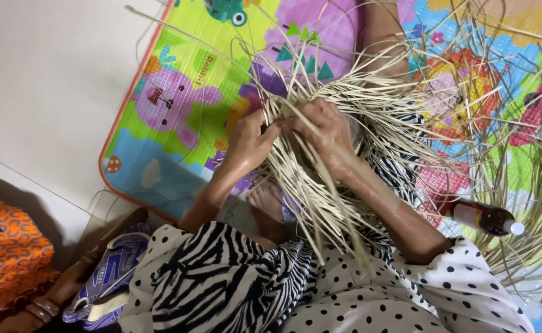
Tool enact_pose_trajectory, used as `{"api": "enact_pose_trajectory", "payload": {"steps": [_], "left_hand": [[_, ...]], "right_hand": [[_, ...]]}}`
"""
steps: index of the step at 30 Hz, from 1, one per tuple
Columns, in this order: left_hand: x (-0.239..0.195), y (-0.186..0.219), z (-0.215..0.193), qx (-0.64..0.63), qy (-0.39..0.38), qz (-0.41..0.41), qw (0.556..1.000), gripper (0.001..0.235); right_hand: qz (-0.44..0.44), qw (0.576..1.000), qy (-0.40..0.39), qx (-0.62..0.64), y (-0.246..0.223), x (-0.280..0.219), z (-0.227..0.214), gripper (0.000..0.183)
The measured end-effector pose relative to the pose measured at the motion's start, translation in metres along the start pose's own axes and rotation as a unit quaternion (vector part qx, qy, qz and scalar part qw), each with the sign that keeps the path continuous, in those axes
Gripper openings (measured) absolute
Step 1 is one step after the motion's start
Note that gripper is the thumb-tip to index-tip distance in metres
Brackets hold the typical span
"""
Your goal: The person sits on a colorful play mat and weaves dried straw strands by hand into a circular base. They repeatedly interlace and tighten the strands to form a woven structure.
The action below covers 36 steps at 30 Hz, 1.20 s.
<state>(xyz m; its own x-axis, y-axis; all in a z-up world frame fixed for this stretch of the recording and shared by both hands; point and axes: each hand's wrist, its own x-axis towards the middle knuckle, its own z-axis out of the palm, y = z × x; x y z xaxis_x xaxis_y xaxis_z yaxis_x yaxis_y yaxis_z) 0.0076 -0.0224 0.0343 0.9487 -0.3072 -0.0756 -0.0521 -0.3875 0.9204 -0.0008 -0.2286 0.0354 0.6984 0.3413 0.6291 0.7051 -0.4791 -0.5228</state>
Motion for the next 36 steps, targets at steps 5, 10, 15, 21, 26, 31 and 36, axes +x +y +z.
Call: {"api": "enact_pose_trajectory", "payload": {"steps": [5, 10, 15, 21, 26, 31, 36], "left_hand": [[-0.009, 0.027, 0.005, 0.065, -0.022, 0.061, 0.996, 0.033], [-0.008, 0.038, 0.002, -0.018, 0.029, -0.007, 0.999, 0.023], [-0.007, 0.043, -0.002, -0.098, 0.061, -0.021, 0.993, 0.017], [0.000, 0.026, 0.000, -0.114, 0.032, -0.016, 0.993, 0.014], [-0.007, 0.028, -0.011, -0.039, -0.016, 0.004, 0.999, 0.015], [0.001, -0.004, -0.007, 0.019, 0.007, 0.003, 1.000, 0.029], [0.005, 0.025, -0.008, 0.036, -0.003, -0.026, 0.999, 0.014]], "right_hand": [[0.008, 0.999, 0.015, -0.029, 0.035, 0.013, 0.020, 0.008], [0.134, 0.982, 0.017, 0.135, -0.001, 0.057, -0.010, 0.016], [0.201, 0.961, -0.048, 0.184, -0.009, 0.042, -0.020, 0.035], [0.229, 0.946, -0.012, 0.231, -0.023, 0.011, -0.012, 0.013], [0.132, 0.977, -0.035, 0.165, -0.018, -0.003, -0.017, 0.010], [0.133, 0.987, -0.044, 0.077, -0.011, -0.008, -0.009, 0.007], [0.156, 0.984, -0.068, 0.051, -0.003, -0.002, -0.007, 0.011]]}}
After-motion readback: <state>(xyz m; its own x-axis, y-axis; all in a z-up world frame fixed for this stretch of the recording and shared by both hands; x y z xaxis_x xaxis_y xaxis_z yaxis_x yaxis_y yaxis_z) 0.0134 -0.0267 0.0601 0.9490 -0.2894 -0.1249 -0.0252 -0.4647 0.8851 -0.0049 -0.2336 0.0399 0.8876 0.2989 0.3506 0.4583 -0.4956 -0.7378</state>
